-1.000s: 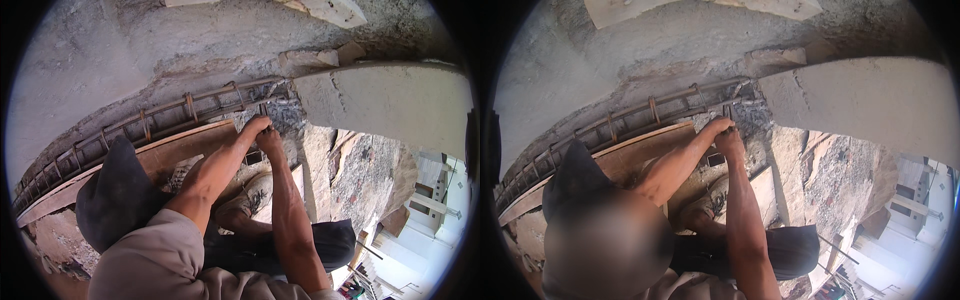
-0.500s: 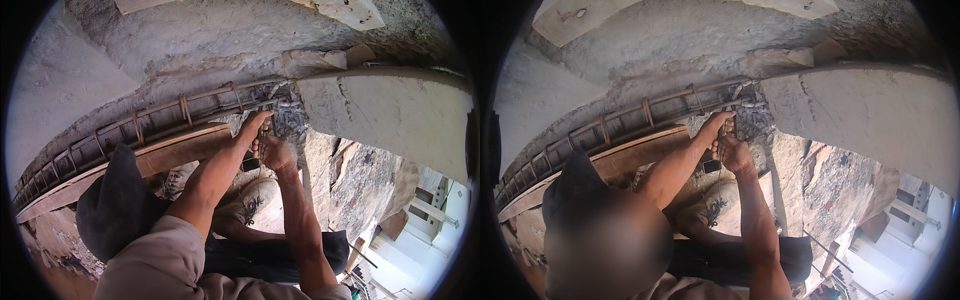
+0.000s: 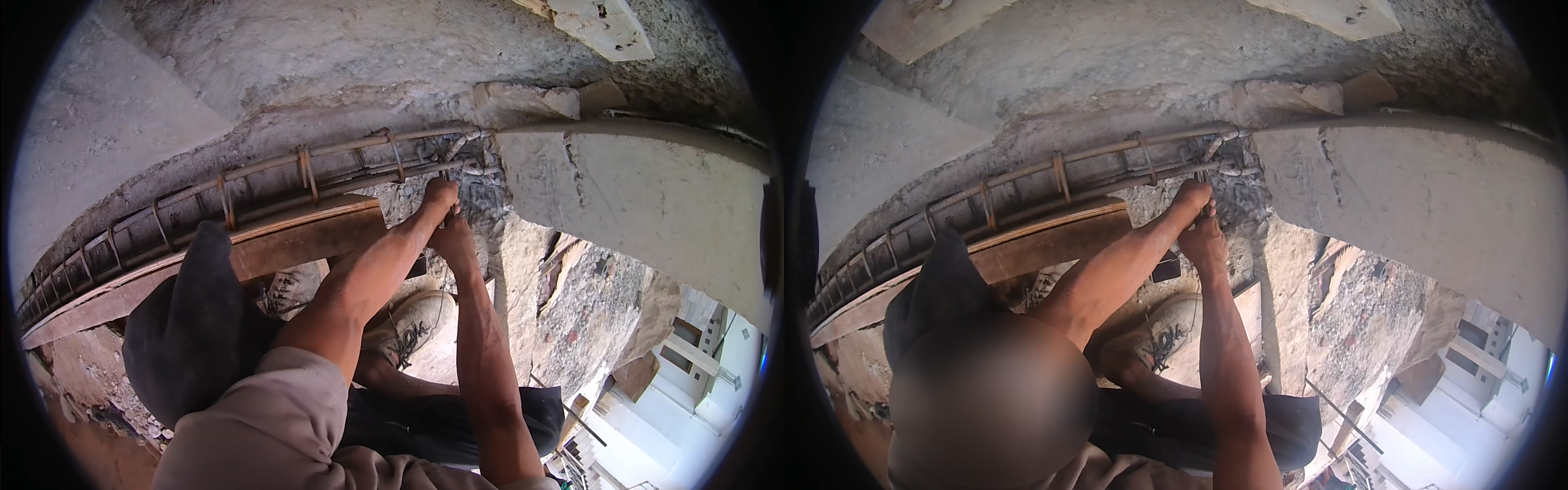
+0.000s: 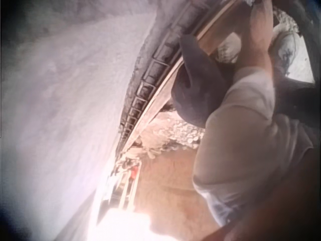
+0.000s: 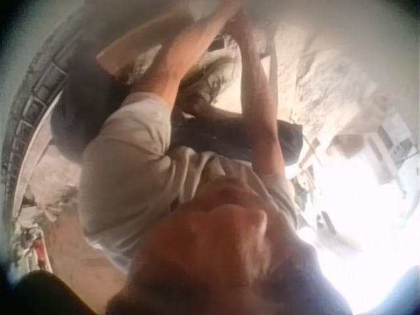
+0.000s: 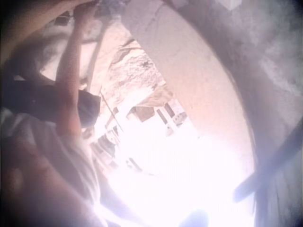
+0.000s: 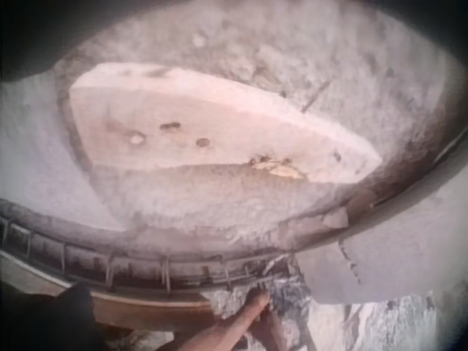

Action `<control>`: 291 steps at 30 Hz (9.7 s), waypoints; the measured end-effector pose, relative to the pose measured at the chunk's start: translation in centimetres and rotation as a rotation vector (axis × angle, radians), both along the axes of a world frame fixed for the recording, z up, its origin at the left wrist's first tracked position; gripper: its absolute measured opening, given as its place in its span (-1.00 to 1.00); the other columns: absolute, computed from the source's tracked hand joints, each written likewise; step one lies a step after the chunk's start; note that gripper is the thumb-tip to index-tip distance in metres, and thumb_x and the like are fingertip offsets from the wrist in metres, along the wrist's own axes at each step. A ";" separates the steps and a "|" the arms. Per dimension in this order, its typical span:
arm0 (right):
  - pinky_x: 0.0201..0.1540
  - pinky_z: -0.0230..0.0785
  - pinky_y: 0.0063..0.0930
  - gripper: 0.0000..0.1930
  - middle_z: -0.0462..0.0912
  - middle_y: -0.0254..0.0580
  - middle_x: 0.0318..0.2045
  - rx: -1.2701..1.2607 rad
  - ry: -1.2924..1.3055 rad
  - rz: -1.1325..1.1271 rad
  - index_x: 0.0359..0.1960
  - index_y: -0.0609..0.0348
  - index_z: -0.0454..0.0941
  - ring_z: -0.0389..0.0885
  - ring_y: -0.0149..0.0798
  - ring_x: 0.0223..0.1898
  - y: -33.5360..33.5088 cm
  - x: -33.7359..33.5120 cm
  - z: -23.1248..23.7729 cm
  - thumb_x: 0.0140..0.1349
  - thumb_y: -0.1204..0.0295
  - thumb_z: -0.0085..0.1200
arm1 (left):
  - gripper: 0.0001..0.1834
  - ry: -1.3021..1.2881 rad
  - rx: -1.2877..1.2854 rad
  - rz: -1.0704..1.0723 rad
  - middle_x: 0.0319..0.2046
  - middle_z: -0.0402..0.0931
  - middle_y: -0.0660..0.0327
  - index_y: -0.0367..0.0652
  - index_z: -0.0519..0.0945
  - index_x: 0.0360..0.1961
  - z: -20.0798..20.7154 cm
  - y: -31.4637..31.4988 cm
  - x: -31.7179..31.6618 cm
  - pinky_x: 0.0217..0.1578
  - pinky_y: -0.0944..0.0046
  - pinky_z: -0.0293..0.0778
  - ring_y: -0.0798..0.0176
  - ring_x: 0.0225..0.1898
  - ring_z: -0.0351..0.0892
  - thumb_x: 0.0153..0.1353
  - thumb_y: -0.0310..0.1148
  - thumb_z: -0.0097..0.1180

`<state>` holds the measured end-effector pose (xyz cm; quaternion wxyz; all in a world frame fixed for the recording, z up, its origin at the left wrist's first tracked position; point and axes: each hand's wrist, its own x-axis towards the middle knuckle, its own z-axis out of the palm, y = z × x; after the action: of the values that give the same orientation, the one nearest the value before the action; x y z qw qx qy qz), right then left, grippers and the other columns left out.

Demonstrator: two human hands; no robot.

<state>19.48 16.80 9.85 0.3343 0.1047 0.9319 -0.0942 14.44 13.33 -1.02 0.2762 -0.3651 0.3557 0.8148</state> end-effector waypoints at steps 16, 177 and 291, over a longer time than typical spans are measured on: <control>-0.14 0.48 -0.27 -0.68 0.57 0.05 -0.24 -0.867 -0.518 -0.399 -0.06 0.42 0.35 0.61 -0.07 -0.22 1.6 0.3 -1.8 0.24 0.42 -0.17 | -0.59 0.150 -0.494 -0.167 -0.61 0.45 0.19 -0.23 0.50 -0.34 -1.4 -1.8 1.1 -0.51 0.22 0.39 0.24 -0.58 0.46 0.09 -0.04 0.12; -0.14 0.45 -0.19 -0.28 0.54 0.18 -0.27 -0.088 0.173 -0.526 0.06 0.45 0.20 0.58 0.06 -0.21 -5.7 2.2 -5.2 -0.19 0.35 0.17 | -0.70 0.477 0.081 -0.495 -0.51 0.53 -0.01 -0.41 0.48 -0.36 -3.6 -6.8 -4.6 -0.48 -0.01 0.57 0.03 -0.47 0.61 0.10 -0.31 -0.08; -0.35 0.42 -0.50 -0.62 0.62 -0.17 -0.36 -1.662 -0.545 -1.082 -0.17 0.24 0.47 0.58 -0.39 -0.39 -0.4 1.8 -5.0 0.36 0.13 -0.19 | -0.50 0.339 -0.536 -0.970 -0.66 0.47 0.20 -0.28 0.61 -0.41 1.1 -9.0 -5.2 -0.57 0.19 0.42 0.22 -0.65 0.48 -0.13 0.01 0.32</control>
<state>21.24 16.39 4.80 0.4142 0.2639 0.2931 -0.8203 9.24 4.33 0.06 0.4552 -0.0821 0.7153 0.5238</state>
